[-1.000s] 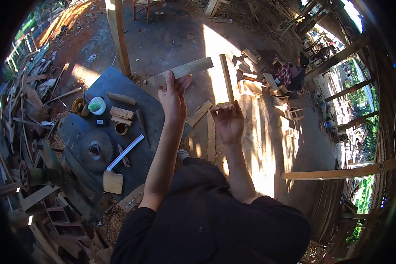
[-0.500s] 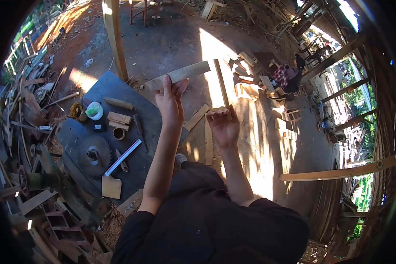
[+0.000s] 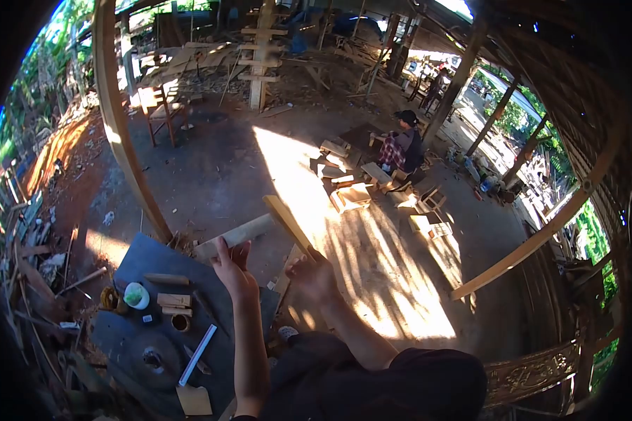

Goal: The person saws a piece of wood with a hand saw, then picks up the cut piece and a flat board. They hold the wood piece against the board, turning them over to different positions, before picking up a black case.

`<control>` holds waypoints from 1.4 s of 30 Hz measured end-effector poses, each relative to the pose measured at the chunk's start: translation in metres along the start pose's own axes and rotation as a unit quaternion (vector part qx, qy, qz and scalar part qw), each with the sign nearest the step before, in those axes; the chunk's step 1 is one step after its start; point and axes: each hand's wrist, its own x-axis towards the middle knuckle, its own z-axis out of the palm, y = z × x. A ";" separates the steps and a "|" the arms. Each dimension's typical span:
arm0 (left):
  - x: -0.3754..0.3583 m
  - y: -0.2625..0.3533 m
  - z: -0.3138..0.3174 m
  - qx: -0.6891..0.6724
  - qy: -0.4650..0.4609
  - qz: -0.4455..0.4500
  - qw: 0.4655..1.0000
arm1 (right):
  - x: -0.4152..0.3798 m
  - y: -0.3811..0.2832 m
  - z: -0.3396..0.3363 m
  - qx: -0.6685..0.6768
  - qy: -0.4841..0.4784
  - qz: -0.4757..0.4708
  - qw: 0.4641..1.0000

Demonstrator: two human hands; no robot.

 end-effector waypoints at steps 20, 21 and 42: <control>-0.012 -0.014 0.000 0.058 0.016 -0.100 0.993 | 0.002 0.004 -0.046 -0.085 0.288 0.038 0.953; -0.013 -0.014 0.001 0.059 0.015 -0.100 0.993 | 0.002 0.003 -0.049 -0.084 0.288 0.037 0.953; -0.037 -0.114 0.067 0.140 -0.054 -0.197 0.969 | -0.029 -0.088 -0.099 0.031 0.302 -0.042 0.952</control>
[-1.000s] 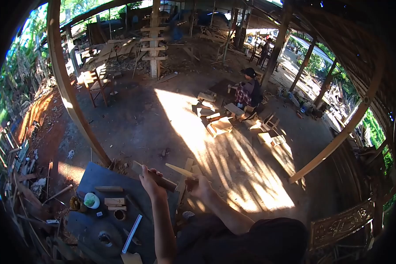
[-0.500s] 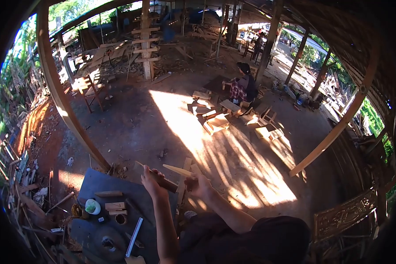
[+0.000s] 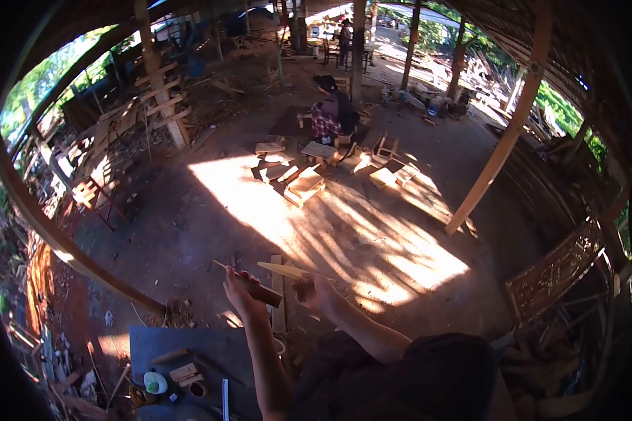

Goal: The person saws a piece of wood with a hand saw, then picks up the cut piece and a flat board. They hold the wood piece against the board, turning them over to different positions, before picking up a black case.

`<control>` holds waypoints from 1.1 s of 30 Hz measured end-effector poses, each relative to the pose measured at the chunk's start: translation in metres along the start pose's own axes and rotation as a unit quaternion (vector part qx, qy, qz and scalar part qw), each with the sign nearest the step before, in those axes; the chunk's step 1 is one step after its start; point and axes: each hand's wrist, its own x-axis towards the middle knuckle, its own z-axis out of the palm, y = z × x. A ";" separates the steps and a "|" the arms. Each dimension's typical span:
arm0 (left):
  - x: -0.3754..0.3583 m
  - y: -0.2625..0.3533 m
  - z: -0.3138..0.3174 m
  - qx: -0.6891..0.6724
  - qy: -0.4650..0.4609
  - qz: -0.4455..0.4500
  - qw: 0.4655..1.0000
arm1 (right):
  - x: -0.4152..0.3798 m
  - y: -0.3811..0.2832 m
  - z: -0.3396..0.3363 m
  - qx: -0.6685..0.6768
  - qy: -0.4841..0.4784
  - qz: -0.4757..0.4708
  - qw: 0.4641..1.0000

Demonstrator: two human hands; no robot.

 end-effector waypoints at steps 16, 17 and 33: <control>-0.014 -0.170 0.173 0.137 -0.145 -0.137 0.970 | -0.053 -0.184 -0.085 0.097 0.022 -0.215 0.972; -0.018 -0.181 0.178 0.143 -0.154 -0.145 0.967 | -0.060 -0.190 -0.093 0.106 0.026 -0.224 0.969; -0.084 -0.252 0.223 0.134 -0.332 -0.258 0.897 | -0.133 -0.199 -0.150 0.044 0.150 -0.341 0.927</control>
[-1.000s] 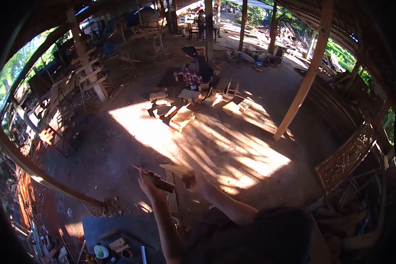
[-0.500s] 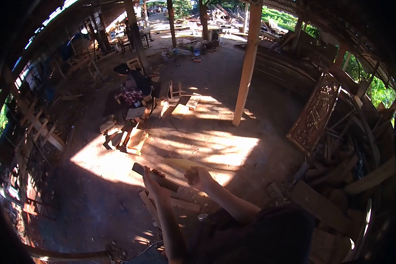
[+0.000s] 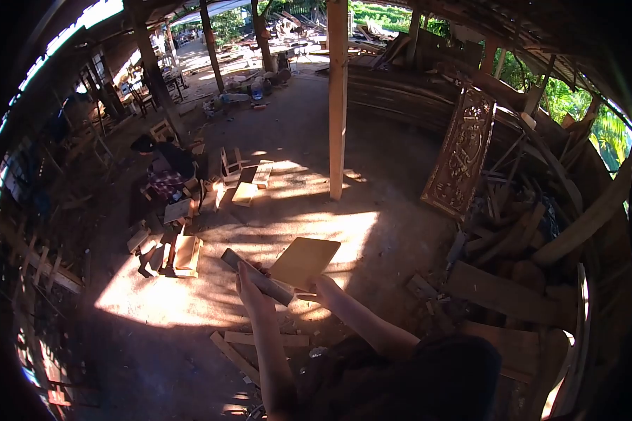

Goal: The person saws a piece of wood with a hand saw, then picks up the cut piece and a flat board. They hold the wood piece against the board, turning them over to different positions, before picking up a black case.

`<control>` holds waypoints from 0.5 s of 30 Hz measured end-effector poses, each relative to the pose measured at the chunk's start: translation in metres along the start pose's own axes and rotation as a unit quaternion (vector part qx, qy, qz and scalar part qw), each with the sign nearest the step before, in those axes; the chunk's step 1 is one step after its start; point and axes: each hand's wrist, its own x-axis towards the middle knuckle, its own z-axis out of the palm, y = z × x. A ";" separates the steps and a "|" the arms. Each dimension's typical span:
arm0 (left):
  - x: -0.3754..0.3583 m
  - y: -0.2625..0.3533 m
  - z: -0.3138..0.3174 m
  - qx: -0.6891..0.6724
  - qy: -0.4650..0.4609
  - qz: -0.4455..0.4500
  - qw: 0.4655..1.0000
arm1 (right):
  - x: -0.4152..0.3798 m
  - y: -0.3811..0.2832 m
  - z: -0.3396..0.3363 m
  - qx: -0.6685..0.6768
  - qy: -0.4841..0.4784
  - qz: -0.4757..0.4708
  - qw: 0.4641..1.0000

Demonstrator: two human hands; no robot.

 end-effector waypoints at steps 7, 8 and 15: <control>0.000 0.006 -0.005 0.039 -0.017 -0.012 0.999 | -0.011 0.006 0.008 -0.059 -0.100 -0.055 0.992; -0.002 0.007 -0.005 0.040 -0.017 -0.012 0.999 | -0.012 0.010 0.008 -0.078 -0.113 -0.060 0.989; -0.008 0.006 -0.013 0.085 -0.029 -0.026 0.996 | -0.025 0.016 0.015 -0.106 -0.112 -0.025 0.988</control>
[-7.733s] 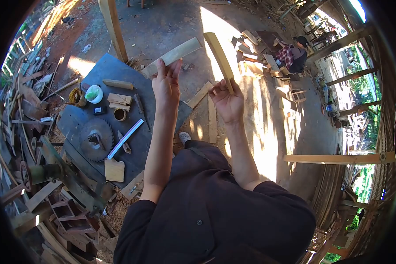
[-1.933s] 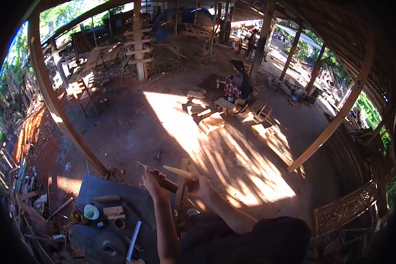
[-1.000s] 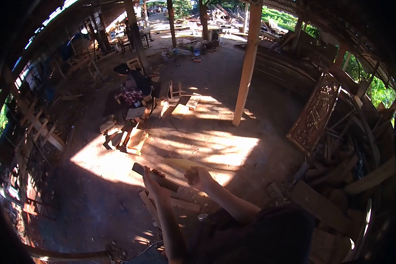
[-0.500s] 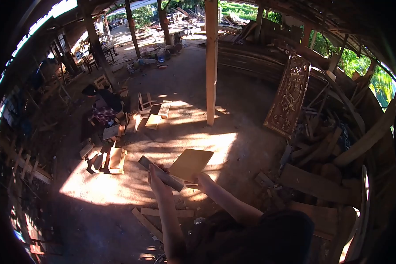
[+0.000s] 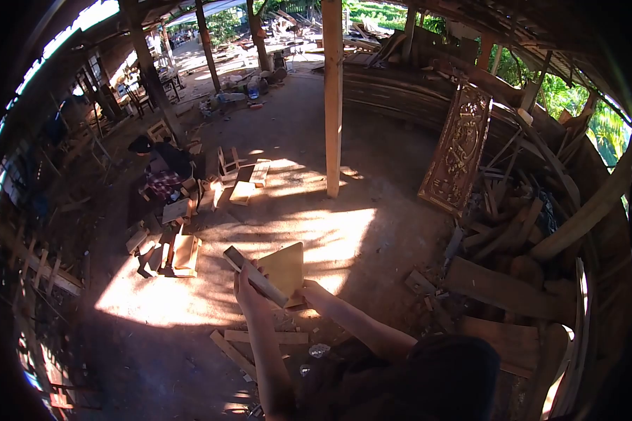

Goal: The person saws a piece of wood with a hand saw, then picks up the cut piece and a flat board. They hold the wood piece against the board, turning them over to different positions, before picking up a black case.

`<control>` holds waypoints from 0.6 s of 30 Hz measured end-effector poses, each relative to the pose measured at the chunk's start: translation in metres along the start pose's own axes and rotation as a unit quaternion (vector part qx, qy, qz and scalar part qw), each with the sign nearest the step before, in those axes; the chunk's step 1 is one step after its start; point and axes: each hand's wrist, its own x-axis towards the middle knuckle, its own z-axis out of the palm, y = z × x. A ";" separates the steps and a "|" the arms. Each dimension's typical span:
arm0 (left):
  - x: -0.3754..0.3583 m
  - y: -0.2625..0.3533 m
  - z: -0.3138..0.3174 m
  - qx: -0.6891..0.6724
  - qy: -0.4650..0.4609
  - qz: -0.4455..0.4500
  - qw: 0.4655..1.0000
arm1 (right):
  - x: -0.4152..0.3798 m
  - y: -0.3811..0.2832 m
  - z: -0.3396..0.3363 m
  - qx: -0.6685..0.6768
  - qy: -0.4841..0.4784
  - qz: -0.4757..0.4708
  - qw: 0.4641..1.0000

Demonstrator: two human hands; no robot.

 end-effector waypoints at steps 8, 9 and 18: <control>-0.007 0.001 0.000 0.035 -0.010 0.002 0.999 | 0.003 0.007 -0.006 -0.022 -0.015 -0.002 1.000; -0.008 0.001 0.001 0.036 -0.009 0.007 0.999 | 0.001 0.006 -0.005 -0.022 -0.016 -0.003 1.000; -0.002 -0.007 -0.002 0.043 -0.012 0.022 0.999 | -0.003 0.007 0.000 -0.077 -0.005 0.002 0.997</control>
